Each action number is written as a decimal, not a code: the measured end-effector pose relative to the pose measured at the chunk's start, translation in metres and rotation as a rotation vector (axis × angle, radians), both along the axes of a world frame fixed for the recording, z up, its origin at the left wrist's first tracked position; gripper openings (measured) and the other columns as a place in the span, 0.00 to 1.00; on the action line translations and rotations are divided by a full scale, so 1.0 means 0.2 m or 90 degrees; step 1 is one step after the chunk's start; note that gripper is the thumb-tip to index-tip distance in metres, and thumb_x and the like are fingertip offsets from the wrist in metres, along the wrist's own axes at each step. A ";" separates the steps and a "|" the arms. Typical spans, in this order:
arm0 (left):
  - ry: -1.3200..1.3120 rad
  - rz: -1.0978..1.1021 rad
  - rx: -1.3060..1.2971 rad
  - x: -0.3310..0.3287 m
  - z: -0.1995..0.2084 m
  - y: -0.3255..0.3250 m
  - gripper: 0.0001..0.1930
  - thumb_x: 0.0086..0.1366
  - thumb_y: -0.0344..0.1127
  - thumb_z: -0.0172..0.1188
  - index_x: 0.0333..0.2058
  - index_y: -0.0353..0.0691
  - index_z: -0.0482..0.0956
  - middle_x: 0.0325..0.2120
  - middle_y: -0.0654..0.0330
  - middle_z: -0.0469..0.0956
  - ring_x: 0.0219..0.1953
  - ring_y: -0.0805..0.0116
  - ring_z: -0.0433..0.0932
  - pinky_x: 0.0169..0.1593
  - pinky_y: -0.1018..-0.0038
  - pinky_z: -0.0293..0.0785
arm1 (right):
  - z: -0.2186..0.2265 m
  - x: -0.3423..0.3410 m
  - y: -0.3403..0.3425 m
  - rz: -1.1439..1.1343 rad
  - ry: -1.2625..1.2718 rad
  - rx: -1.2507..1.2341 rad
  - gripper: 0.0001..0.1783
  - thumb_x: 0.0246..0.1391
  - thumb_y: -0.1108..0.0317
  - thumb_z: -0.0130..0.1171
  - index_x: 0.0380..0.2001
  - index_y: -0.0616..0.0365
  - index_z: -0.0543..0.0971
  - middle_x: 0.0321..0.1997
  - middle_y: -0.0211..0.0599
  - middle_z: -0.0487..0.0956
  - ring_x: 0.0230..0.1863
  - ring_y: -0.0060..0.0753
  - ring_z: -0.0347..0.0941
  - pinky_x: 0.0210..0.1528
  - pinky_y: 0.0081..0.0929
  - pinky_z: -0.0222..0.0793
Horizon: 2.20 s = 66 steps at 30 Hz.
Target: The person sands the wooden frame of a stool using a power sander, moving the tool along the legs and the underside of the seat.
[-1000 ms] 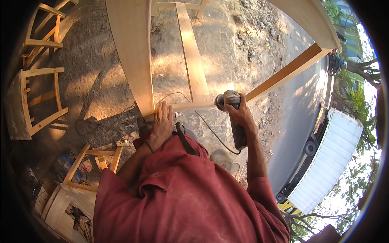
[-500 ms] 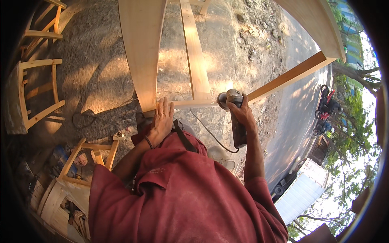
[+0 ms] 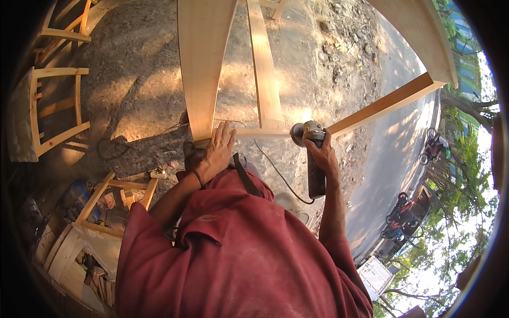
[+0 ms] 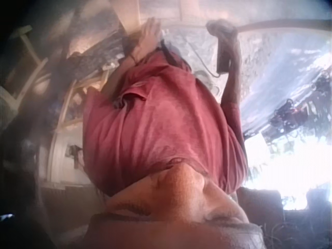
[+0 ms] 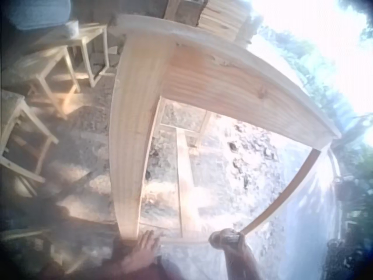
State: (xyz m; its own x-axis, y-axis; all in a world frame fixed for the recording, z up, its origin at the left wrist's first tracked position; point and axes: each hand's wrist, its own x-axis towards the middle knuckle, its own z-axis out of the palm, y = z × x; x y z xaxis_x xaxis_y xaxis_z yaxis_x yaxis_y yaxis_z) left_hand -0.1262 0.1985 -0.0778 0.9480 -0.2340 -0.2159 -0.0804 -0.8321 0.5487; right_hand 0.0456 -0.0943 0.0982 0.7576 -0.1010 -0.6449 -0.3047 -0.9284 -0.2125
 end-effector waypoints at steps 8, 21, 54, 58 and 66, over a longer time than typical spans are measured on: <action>0.085 -0.023 -0.063 -0.12 0.18 0.09 0.36 0.63 0.40 0.57 0.65 0.23 0.64 0.72 0.26 0.45 0.75 0.26 0.41 0.74 0.47 0.52 | -0.08 -0.10 0.23 0.068 -0.009 0.095 0.51 0.55 0.44 0.65 0.73 0.50 0.50 0.52 0.72 0.79 0.54 0.74 0.78 0.54 0.55 0.74; 0.278 0.401 -0.251 -0.10 0.45 0.78 0.32 0.72 0.54 0.56 0.59 0.27 0.73 0.54 0.32 0.77 0.59 0.41 0.77 0.58 0.56 0.75 | -0.11 -0.17 0.77 0.197 0.089 0.175 0.51 0.54 0.44 0.65 0.73 0.51 0.53 0.50 0.74 0.80 0.55 0.75 0.77 0.57 0.56 0.72; -0.400 0.420 -0.461 0.93 0.95 0.73 0.29 0.78 0.58 0.45 0.49 0.31 0.73 0.37 0.59 0.74 0.39 0.69 0.71 0.45 0.68 0.71 | 0.02 -0.38 0.80 0.029 0.042 0.205 0.56 0.50 0.50 0.73 0.74 0.53 0.52 0.55 0.68 0.79 0.57 0.68 0.77 0.58 0.50 0.74; -0.390 0.384 -0.477 1.05 0.97 0.84 0.26 0.74 0.55 0.56 0.52 0.35 0.75 0.39 0.53 0.83 0.41 0.66 0.81 0.45 0.66 0.78 | 0.10 -0.45 0.61 -0.083 -0.035 0.216 0.56 0.46 0.57 0.77 0.72 0.58 0.55 0.56 0.71 0.78 0.60 0.65 0.76 0.59 0.50 0.73; -0.433 0.401 -0.548 1.56 1.09 1.06 0.25 0.78 0.52 0.51 0.53 0.30 0.75 0.42 0.61 0.80 0.43 0.75 0.76 0.48 0.73 0.73 | 0.14 -0.64 0.35 -0.441 -0.099 0.702 0.60 0.41 0.50 0.80 0.71 0.58 0.56 0.48 0.46 0.78 0.39 0.39 0.79 0.40 0.34 0.79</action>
